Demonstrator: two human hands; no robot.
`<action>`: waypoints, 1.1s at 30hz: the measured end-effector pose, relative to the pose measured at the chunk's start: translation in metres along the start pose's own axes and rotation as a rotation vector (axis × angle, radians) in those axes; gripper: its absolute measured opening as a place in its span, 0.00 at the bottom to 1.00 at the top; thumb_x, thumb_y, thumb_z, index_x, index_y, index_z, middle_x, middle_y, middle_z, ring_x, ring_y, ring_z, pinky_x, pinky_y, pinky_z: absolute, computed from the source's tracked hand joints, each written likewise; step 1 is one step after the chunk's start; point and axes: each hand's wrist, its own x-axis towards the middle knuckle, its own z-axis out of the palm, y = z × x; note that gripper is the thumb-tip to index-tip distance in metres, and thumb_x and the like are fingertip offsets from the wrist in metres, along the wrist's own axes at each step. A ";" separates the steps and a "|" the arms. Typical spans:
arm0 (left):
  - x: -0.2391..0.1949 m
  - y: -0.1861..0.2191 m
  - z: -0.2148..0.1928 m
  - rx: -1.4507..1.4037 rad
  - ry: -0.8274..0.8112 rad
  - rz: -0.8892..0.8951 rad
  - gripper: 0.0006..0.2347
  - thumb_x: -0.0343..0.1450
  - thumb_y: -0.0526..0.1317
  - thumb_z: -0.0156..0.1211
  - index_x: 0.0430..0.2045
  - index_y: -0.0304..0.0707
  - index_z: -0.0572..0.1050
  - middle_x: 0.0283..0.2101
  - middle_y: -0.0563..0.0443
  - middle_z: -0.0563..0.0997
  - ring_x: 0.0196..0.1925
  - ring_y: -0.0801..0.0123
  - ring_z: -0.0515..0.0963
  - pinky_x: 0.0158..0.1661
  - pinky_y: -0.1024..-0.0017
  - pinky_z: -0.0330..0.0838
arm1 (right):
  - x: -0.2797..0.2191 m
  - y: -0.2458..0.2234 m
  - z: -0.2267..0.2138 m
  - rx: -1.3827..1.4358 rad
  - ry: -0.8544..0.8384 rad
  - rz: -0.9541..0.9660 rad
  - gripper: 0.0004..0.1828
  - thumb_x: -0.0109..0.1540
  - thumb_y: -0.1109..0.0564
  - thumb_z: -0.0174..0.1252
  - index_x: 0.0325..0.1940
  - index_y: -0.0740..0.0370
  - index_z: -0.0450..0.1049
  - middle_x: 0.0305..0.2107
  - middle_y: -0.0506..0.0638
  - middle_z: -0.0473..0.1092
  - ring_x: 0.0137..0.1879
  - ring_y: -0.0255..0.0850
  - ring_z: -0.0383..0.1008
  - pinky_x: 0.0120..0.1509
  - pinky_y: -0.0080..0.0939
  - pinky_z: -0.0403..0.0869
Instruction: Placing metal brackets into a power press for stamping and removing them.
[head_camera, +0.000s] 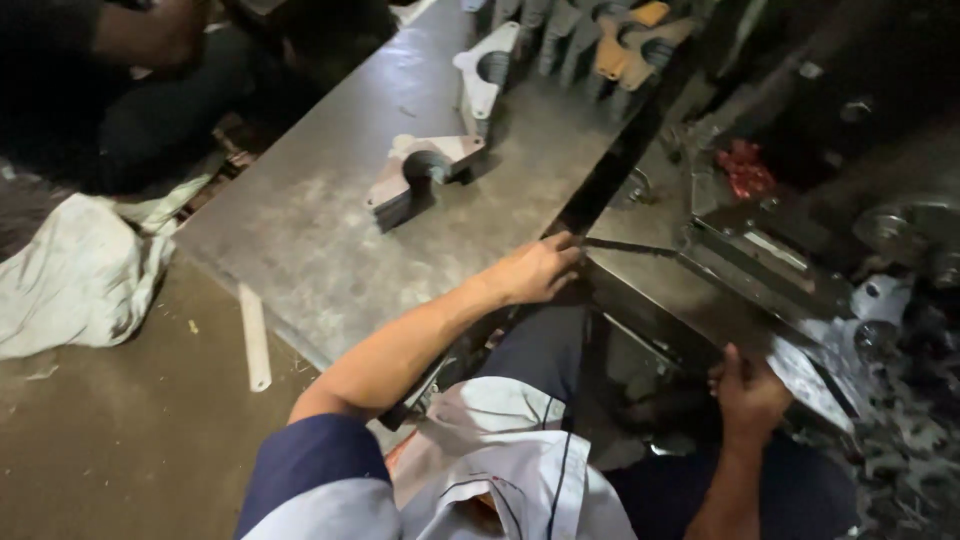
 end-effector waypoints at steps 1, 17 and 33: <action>0.004 -0.002 0.002 -0.016 -0.011 0.009 0.11 0.72 0.40 0.60 0.46 0.35 0.75 0.50 0.37 0.75 0.48 0.42 0.79 0.47 0.55 0.75 | -0.002 0.001 0.002 -0.013 0.009 0.014 0.16 0.74 0.51 0.61 0.43 0.69 0.78 0.24 0.52 0.75 0.28 0.37 0.75 0.34 0.36 0.72; 0.002 -0.010 0.028 0.046 -0.300 -0.080 0.11 0.68 0.43 0.63 0.36 0.34 0.77 0.34 0.35 0.82 0.39 0.39 0.83 0.38 0.48 0.76 | 0.002 -0.010 0.035 -0.359 -0.071 -0.313 0.11 0.72 0.53 0.61 0.41 0.62 0.80 0.27 0.50 0.76 0.34 0.41 0.78 0.44 0.41 0.74; 0.010 0.001 -0.001 -0.195 -0.191 -0.099 0.07 0.70 0.39 0.62 0.35 0.35 0.77 0.38 0.38 0.81 0.41 0.41 0.81 0.40 0.52 0.74 | 0.009 -0.039 0.107 -0.484 -0.379 -0.492 0.10 0.64 0.54 0.67 0.32 0.61 0.77 0.19 0.59 0.72 0.25 0.55 0.75 0.29 0.54 0.72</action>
